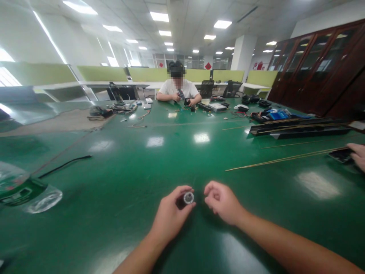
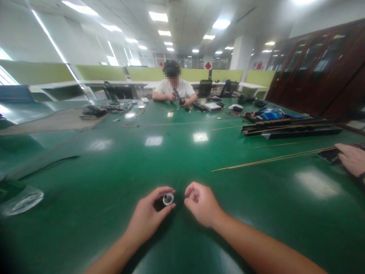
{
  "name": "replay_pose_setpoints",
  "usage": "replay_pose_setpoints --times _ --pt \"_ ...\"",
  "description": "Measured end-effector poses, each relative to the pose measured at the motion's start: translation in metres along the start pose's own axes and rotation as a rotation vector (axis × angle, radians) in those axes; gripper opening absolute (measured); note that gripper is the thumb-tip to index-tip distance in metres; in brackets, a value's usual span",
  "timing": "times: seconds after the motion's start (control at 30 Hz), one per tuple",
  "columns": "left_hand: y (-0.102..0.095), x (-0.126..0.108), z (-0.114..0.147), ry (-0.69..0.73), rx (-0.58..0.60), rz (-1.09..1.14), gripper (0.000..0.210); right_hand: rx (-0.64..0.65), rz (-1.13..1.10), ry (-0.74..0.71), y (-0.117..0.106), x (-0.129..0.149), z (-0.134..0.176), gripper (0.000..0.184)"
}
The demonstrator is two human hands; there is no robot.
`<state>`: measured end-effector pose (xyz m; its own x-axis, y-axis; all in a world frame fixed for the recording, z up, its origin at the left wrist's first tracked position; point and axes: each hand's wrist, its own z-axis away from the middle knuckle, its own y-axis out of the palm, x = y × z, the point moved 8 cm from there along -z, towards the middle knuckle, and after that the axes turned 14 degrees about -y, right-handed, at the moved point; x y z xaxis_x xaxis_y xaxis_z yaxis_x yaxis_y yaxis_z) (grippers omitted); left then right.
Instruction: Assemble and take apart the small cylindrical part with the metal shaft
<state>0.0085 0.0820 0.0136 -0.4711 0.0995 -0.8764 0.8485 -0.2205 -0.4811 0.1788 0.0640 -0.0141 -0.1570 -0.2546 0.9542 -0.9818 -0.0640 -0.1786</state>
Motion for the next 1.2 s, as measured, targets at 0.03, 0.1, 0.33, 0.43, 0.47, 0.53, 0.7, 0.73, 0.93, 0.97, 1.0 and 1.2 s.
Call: replay_pose_setpoints --times 0.03,0.1,0.33,0.43,0.47,0.53,0.7,0.73,0.93,0.97,1.0,1.2 --pt "-0.002 0.000 -0.001 0.002 -0.015 -0.017 0.030 -0.025 -0.025 0.082 0.002 -0.008 -0.002 0.015" --pt "-0.007 0.001 -0.002 0.010 -0.059 -0.045 0.026 -0.026 -0.053 0.196 0.007 -0.019 -0.004 0.020" --pt "-0.012 0.005 -0.004 0.072 -0.115 -0.037 0.031 0.142 0.201 -0.113 0.015 0.001 -0.004 0.029" --pt "-0.009 0.006 -0.004 0.049 -0.101 -0.042 0.030 0.186 0.266 -0.137 0.016 0.001 -0.003 0.030" --pt "-0.009 0.005 -0.004 0.039 -0.097 -0.040 0.030 0.188 0.273 -0.136 0.016 0.001 -0.003 0.030" --pt "-0.009 0.002 -0.004 0.026 -0.089 -0.037 0.028 0.193 0.283 -0.136 0.015 0.000 -0.004 0.030" --pt "-0.002 -0.003 -0.002 0.014 -0.006 0.010 0.023 0.215 0.268 -0.149 0.015 0.001 -0.003 0.027" --pt "0.001 -0.002 -0.001 0.012 0.026 0.039 0.023 0.219 0.268 -0.153 0.015 0.001 -0.003 0.026" --pt "0.009 -0.001 0.001 0.005 0.137 0.074 0.023 0.229 0.284 -0.177 0.016 0.003 -0.003 0.026" --pt "0.009 -0.001 0.001 0.001 0.136 0.065 0.024 0.227 0.284 -0.178 0.016 0.003 -0.003 0.026" --pt "0.009 -0.001 0.001 -0.001 0.136 0.062 0.025 0.226 0.284 -0.179 0.016 0.003 -0.003 0.027" --pt "0.009 -0.004 -0.001 0.008 0.141 0.069 0.021 0.234 0.295 -0.181 0.016 0.003 -0.003 0.028"
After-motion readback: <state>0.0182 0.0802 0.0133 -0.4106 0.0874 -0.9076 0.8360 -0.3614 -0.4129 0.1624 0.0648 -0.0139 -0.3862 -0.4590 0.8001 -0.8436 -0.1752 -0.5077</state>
